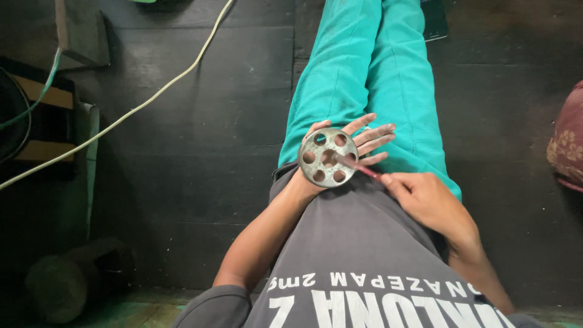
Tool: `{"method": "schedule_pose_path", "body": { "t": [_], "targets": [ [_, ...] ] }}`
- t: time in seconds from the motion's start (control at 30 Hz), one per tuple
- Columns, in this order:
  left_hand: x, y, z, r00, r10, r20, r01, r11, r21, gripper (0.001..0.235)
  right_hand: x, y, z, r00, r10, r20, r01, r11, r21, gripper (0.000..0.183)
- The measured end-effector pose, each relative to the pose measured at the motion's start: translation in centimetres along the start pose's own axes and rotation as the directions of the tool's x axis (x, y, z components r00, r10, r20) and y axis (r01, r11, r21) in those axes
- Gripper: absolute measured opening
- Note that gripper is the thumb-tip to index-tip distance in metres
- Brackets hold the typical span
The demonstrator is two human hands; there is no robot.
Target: Cleaning a circular metal engine component with a small brush while sitting on the floor
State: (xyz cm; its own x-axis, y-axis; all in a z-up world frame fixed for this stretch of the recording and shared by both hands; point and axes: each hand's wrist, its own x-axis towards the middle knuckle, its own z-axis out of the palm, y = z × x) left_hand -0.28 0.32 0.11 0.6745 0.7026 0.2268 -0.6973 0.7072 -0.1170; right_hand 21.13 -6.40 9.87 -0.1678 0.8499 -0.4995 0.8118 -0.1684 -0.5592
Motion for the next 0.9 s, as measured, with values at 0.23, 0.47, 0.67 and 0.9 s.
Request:
{"method": "schedule_pose_path", "body": {
  "t": [0.23, 0.47, 0.67, 0.9],
  "targets": [
    [-0.2, 0.1, -0.5, 1.0, 0.017, 0.017, -0.016, 1.0, -0.008, 0.088, 0.1, -0.4, -0.5, 1.0, -0.026, 0.012, 0.026, 1.0, -0.006, 0.035],
    [-0.2, 0.1, -0.1, 0.998, 0.045, -0.047, -0.045, 0.999, 0.01, 0.088, 0.5, 0.2, -0.3, 1.0, -0.017, -0.024, 0.019, 0.999, 0.048, 0.039],
    [-0.4, 0.1, -0.3, 0.999, 0.035, -0.012, -0.035, 0.999, -0.012, 0.083, 0.6, 0.2, 0.0, 0.998, -0.035, -0.051, 0.036, 0.999, 0.016, 0.045],
    [-0.6, 0.1, -0.3, 0.999, 0.041, -0.012, -0.041, 0.999, -0.007, 0.081, 0.0, -2.0, -0.6, 0.998, -0.035, -0.052, 0.031, 0.998, -0.063, 0.051]
  ]
}}
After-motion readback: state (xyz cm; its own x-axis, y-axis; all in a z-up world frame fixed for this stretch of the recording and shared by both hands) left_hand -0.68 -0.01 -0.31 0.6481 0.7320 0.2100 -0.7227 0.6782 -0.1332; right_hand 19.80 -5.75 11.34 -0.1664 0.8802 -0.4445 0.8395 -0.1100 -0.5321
